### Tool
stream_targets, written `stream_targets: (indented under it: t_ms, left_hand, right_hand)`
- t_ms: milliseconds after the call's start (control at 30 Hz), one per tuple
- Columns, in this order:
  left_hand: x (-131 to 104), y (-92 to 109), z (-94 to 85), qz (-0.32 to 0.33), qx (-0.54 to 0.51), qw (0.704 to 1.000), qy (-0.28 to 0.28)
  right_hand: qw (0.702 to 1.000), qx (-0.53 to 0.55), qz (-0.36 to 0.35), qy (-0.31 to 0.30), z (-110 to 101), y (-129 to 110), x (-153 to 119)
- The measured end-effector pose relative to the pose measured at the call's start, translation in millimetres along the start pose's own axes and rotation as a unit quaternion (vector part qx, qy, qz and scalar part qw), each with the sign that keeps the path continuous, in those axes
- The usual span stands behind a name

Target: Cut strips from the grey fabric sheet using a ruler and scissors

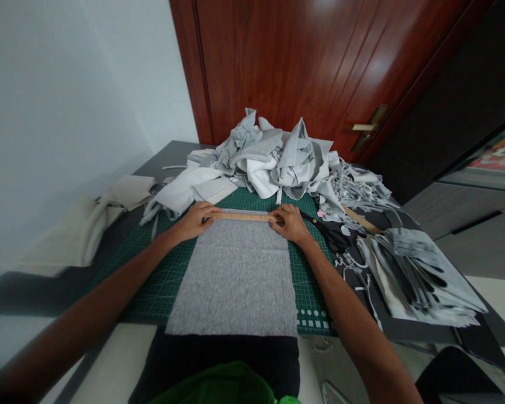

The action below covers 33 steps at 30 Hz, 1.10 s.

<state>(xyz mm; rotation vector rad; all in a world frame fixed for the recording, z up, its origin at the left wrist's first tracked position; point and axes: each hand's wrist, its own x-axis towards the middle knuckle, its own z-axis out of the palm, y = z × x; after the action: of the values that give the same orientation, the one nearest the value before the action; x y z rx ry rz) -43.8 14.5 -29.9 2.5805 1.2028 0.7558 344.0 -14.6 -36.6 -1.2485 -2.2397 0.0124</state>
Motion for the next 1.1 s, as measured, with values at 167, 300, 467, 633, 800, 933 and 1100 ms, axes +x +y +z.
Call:
stream_targets:
  t_ms: [167, 300, 467, 633, 800, 933, 1100]
  left_hand:
    - [2, 3, 1.8, -0.008, 0.010, 1.000, 0.005]
    - [2, 5, 4.0, -0.020, 0.018, 1.000, 0.004]
    - [3, 6, 7.5, -0.034, 0.023, 0.999, 0.016]
    - [5, 8, 9.3, -0.044, 0.023, 0.998, 0.027]
    - [5, 8, 9.0, -0.042, 0.026, 0.998, 0.027]
    - [4, 10, 7.2, -0.044, 0.026, 0.998, 0.023]
    - [4, 12, 6.0, -0.053, 0.033, 0.998, 0.022]
  right_hand:
    - [1.000, -0.004, 0.020, 0.016, 5, 7, -1]
    - [0.999, 0.014, 0.025, 0.022, 9, 14, -2]
    - [0.999, 0.034, 0.028, 0.016, 9, 18, -5]
    - [0.999, 0.041, 0.023, 0.017, 7, 18, -6]
    - [0.998, 0.044, 0.029, 0.017, 8, 19, -6]
    - [0.999, 0.041, 0.033, 0.012, 7, 18, -6]
    - [0.999, 0.025, 0.035, 0.011, 8, 17, -5]
